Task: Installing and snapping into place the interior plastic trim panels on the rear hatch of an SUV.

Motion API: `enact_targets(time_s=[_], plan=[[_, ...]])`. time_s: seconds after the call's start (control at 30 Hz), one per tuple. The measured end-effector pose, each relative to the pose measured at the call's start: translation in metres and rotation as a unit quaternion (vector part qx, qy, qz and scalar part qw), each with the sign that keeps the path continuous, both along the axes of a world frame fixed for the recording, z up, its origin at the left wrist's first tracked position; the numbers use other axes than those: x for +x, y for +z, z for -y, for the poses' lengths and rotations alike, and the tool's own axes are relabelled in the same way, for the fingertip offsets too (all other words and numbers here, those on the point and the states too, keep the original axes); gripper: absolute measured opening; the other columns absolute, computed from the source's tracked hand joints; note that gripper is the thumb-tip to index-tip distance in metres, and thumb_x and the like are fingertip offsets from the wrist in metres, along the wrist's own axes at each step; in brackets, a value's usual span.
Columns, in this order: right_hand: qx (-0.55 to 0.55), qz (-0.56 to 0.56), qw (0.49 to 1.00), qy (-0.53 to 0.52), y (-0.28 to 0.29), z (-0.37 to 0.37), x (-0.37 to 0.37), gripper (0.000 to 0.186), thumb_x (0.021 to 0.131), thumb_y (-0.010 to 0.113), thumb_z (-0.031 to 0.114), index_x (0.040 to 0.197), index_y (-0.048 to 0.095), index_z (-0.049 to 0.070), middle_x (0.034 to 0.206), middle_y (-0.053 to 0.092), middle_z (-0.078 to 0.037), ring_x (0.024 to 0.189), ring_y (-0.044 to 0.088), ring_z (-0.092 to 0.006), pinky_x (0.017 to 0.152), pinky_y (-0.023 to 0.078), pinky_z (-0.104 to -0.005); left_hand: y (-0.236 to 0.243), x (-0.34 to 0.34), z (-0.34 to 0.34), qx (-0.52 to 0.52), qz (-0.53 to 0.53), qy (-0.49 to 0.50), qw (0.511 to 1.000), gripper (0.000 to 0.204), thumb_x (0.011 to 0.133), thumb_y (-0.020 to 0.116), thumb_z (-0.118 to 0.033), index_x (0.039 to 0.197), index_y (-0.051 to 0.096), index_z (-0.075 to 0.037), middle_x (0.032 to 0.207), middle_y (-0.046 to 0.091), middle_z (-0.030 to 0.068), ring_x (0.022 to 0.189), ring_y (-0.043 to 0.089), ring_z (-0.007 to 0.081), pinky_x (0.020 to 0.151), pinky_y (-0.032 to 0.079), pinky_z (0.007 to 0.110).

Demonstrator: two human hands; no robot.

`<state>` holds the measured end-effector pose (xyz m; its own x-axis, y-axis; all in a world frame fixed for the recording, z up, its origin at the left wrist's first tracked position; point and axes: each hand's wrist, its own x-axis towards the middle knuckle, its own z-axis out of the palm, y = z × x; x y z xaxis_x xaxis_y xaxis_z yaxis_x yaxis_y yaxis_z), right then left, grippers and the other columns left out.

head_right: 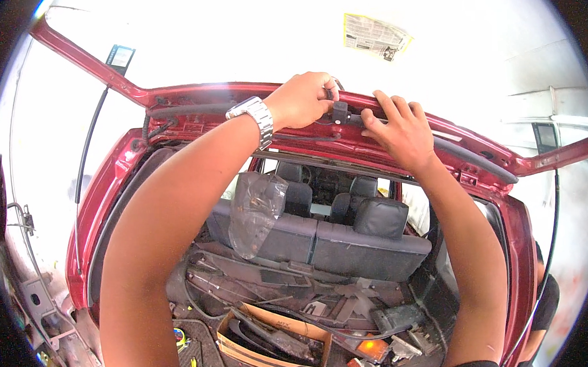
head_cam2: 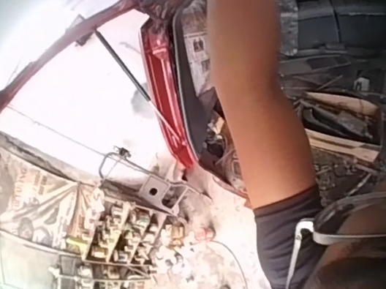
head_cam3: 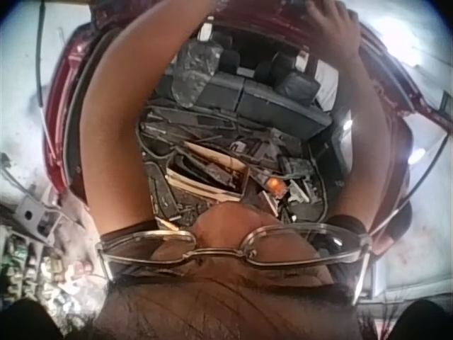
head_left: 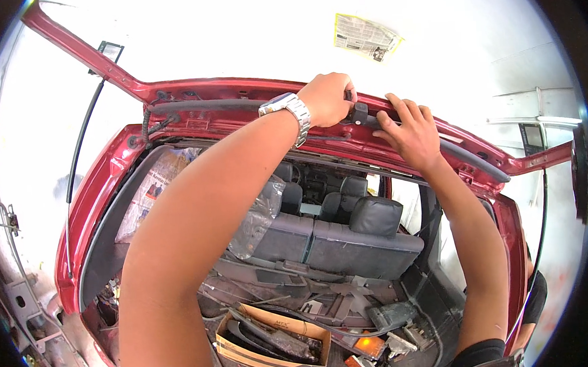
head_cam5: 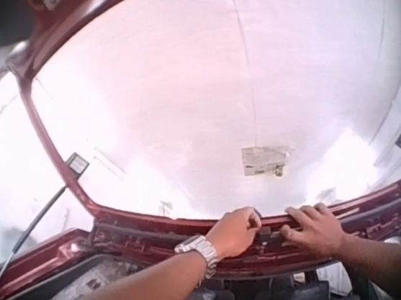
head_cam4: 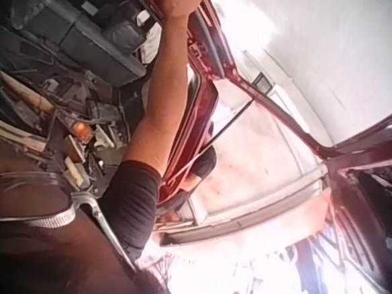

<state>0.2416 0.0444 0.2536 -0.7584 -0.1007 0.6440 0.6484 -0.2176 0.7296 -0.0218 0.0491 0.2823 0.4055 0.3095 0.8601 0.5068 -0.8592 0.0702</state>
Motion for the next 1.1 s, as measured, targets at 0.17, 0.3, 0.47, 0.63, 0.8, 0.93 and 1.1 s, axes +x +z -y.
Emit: enact_targets(time_s=[0.17, 0.3, 0.47, 0.63, 0.8, 0.93, 1.1], plan=[[0.033, 0.041, 0.998, 0.025, -0.002, 0.003, 0.001, 0.043, 0.084, 0.075, 0.042, 0.12, 0.06, 0.024, 0.137, 0.058, -0.004, 0.116, 0.058, -0.026, 0.087, 0.048, -0.045, -0.003, 0.002, 0.004, -0.009, 0.012, -0.003, 1.0, 0.012, 0.093, 0.069, -0.015, 0.098, 0.073, -0.005, 0.093, 0.075, 0.0189, 0.09, 0.073, 0.0325, 0.084, 0.056, 0.042], [0.01, 0.024, 0.999, 0.019, -0.002, 0.003, -0.003, 0.043, 0.083, 0.076, 0.041, 0.119, 0.06, 0.023, 0.134, 0.057, -0.003, 0.116, 0.057, -0.0252, 0.086, 0.048, -0.0433, -0.002, -0.001, -0.001, 0.012, 0.018, -0.003, 1.0, 0.015, 0.097, 0.066, -0.015, 0.104, 0.071, -0.003, 0.097, 0.075, 0.02, 0.093, 0.072, 0.0334, 0.088, 0.055, 0.042], [0.004, 0.011, 0.999, 0.034, -0.003, 0.003, -0.004, 0.043, 0.083, 0.076, 0.041, 0.118, 0.06, 0.022, 0.132, 0.056, -0.003, 0.115, 0.057, -0.0246, 0.088, 0.048, -0.0429, 0.01, 0.006, 0.004, 0.032, -0.012, 0.027, 0.999, 0.015, 0.097, 0.067, -0.016, 0.102, 0.072, -0.002, 0.098, 0.076, 0.0201, 0.091, 0.072, 0.0338, 0.088, 0.054, 0.042], [0.011, 0.006, 0.999, 0.05, -0.005, 0.004, -0.004, 0.044, 0.083, 0.075, 0.041, 0.117, 0.06, 0.019, 0.131, 0.056, -0.002, 0.115, 0.056, -0.0235, 0.091, 0.047, -0.0427, 0.028, 0.007, 0.014, -0.036, -0.113, 0.051, 0.992, 0.023, 0.102, 0.061, -0.02, 0.11, 0.071, -0.001, 0.094, 0.073, 0.0158, 0.08, 0.068, 0.0256, 0.081, 0.053, 0.038], [-0.005, -0.006, 0.999, 0.042, -0.005, 0.004, -0.007, 0.04, 0.082, 0.076, 0.041, 0.112, 0.063, 0.016, 0.132, 0.055, -0.001, 0.116, 0.056, -0.0234, 0.093, 0.046, -0.0433, 0.025, -0.006, -0.008, 0.03, -0.147, 0.018, 0.989, 0.024, 0.1, 0.064, -0.024, 0.106, 0.075, -0.003, 0.094, 0.074, 0.015, 0.085, 0.069, 0.0251, 0.081, 0.053, 0.039], [-0.014, -0.013, 0.999, 0.051, -0.006, 0.004, -0.004, 0.039, 0.082, 0.076, 0.04, 0.11, 0.063, 0.016, 0.131, 0.056, -0.001, 0.115, 0.056, -0.0236, 0.092, 0.046, -0.0431, 0.017, -0.01, 0.007, -0.018, -0.114, 0.034, 0.993, 0.021, 0.099, 0.065, -0.021, 0.105, 0.074, -0.002, 0.084, 0.071, 0.0107, 0.076, 0.064, 0.0211, 0.078, 0.052, 0.036], [-0.052, -0.034, 0.997, 0.049, -0.003, 0.01, -0.005, 0.047, 0.083, 0.077, 0.041, 0.119, 0.061, 0.017, 0.129, 0.057, -0.003, 0.11, 0.058, -0.0238, 0.089, 0.046, -0.0408, 0.015, -0.019, -0.003, -0.073, -0.076, -0.028, 0.994, 0.018, 0.09, 0.075, -0.01, 0.106, 0.074, -0.002, 0.073, 0.067, 0.0072, 0.068, 0.059, 0.0176, 0.073, 0.051, 0.034]])
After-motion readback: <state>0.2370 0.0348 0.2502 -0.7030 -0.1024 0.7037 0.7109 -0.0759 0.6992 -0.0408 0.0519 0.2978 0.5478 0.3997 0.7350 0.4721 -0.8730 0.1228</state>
